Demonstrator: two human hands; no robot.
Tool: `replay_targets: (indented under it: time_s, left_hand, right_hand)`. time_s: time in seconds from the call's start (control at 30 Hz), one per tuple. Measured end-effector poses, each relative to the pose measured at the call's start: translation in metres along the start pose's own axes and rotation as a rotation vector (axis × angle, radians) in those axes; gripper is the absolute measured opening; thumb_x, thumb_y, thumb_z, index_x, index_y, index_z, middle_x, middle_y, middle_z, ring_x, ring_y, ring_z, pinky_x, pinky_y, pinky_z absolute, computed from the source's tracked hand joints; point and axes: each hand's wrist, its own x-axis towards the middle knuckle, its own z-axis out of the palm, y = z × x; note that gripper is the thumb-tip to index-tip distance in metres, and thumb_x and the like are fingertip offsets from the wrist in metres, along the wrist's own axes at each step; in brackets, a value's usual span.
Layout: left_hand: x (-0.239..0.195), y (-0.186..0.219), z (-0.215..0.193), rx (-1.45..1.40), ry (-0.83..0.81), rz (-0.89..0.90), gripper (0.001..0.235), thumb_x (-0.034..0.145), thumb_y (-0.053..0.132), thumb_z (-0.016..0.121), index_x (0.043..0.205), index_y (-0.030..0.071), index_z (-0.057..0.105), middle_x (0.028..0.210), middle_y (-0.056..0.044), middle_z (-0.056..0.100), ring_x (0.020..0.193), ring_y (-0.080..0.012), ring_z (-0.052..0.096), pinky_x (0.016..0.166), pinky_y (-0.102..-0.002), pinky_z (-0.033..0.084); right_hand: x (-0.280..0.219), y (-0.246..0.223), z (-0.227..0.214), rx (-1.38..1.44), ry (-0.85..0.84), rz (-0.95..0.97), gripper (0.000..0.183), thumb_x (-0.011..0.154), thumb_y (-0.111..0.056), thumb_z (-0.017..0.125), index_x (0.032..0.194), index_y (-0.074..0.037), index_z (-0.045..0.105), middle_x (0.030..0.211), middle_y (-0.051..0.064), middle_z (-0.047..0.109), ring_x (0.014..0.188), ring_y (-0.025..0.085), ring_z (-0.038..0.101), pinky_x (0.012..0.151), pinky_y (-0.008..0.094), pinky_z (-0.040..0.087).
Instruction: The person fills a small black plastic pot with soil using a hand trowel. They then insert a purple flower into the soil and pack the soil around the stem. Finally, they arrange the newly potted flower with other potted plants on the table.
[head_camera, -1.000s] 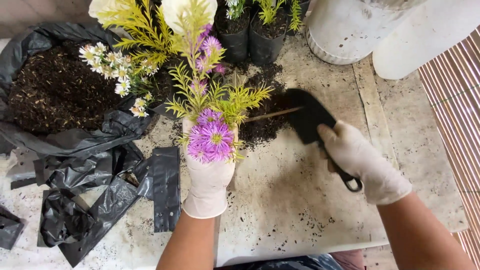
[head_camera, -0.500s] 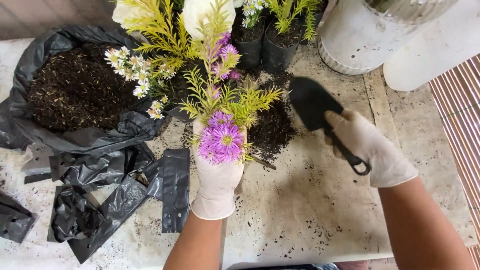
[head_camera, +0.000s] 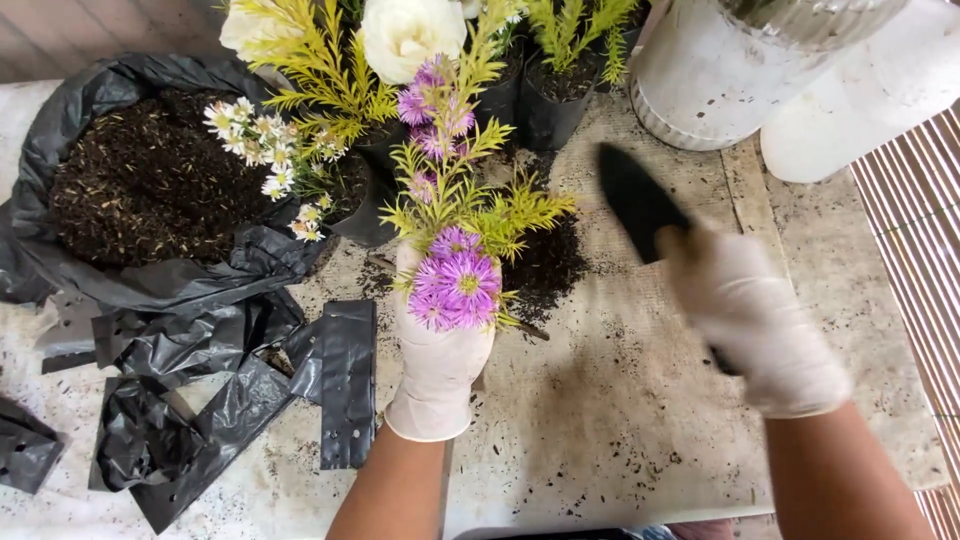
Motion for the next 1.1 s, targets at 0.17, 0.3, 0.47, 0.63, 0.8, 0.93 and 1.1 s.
replay_targets:
  time_s: [0.17,0.3,0.47,0.63,0.8,0.93,1.1]
  left_hand:
    - [0.005,-0.010,-0.022,-0.298,0.269,-0.110,0.035,0.104,0.017,0.057,0.138,0.016,0.058,0.130,-0.014,0.065,0.113,-0.0312,0.065,0.087,-0.042,0.056]
    - [0.002,-0.001,-0.010,-0.220,0.060,-0.013,0.033,0.109,0.009,0.050,0.142,0.005,0.054,0.144,-0.019,0.057,0.137,-0.0356,0.055,0.121,-0.049,0.043]
    - [0.015,0.007,-0.025,-0.572,0.158,-0.304,0.046,0.112,0.044,0.041,0.145,0.015,0.054,0.145,-0.010,0.059,0.135,-0.0289,0.056,0.120,-0.047,0.036]
    - [0.015,0.004,-0.024,-0.619,0.161,-0.294,0.047,0.112,0.041,0.040,0.147,0.013,0.054,0.146,-0.012,0.059,0.136,-0.0301,0.055,0.120,-0.047,0.038]
    - [0.013,0.003,-0.033,-0.672,0.263,-0.371,0.049,0.111,0.043,0.046,0.147,0.011,0.054,0.143,-0.010,0.061,0.131,-0.0294,0.058,0.120,-0.047,0.036]
    - [0.016,0.006,-0.025,-0.651,0.321,-0.364,0.045,0.110,0.040,0.047,0.142,0.011,0.058,0.139,-0.013,0.064,0.128,-0.0301,0.061,0.117,-0.048,0.040]
    - [0.015,0.000,-0.034,-0.630,0.359,-0.364,0.042,0.109,0.040,0.049,0.135,0.011,0.063,0.133,-0.013,0.068,0.124,-0.0288,0.065,0.115,-0.048,0.043]
  right_hand:
    - [0.036,0.076,-0.018,0.421,0.231,0.339,0.033,0.115,-0.023,0.038,0.127,0.003,0.054,0.087,0.020,0.062,0.064,0.027,0.054,0.053,0.042,0.046]
    - [0.033,0.062,-0.002,0.566,0.128,0.415,0.032,0.116,-0.030,0.034,0.130,-0.005,0.050,0.084,0.011,0.055,0.064,0.021,0.045,0.053,0.036,0.037]
    - [0.035,0.038,0.036,0.296,-0.113,0.124,0.046,0.103,-0.037,0.049,0.112,0.003,0.069,0.069,0.020,0.070,0.053,0.032,0.069,0.057,0.042,0.057]
    - [0.108,0.068,0.026,0.335,0.025,0.005,0.047,0.105,-0.043,0.050,0.104,0.000,0.070,0.066,0.022,0.068,0.052,0.035,0.068,0.051,0.046,0.055]
    - [0.115,0.031,0.047,0.539,-0.062,0.067,0.047,0.102,-0.038,0.051,0.126,0.002,0.059,0.072,0.021,0.065,0.055,0.030,0.066,0.049,0.041,0.055]
    - [0.075,0.013,0.040,0.468,-0.094,0.088,0.049,0.102,-0.038,0.051,0.128,0.003,0.059,0.069,0.019,0.067,0.053,0.029,0.066,0.047,0.038,0.055]
    - [0.099,0.056,0.024,0.393,0.070,0.023,0.045,0.106,-0.039,0.051,0.123,0.001,0.062,0.071,0.023,0.068,0.050,0.032,0.067,0.045,0.044,0.056]
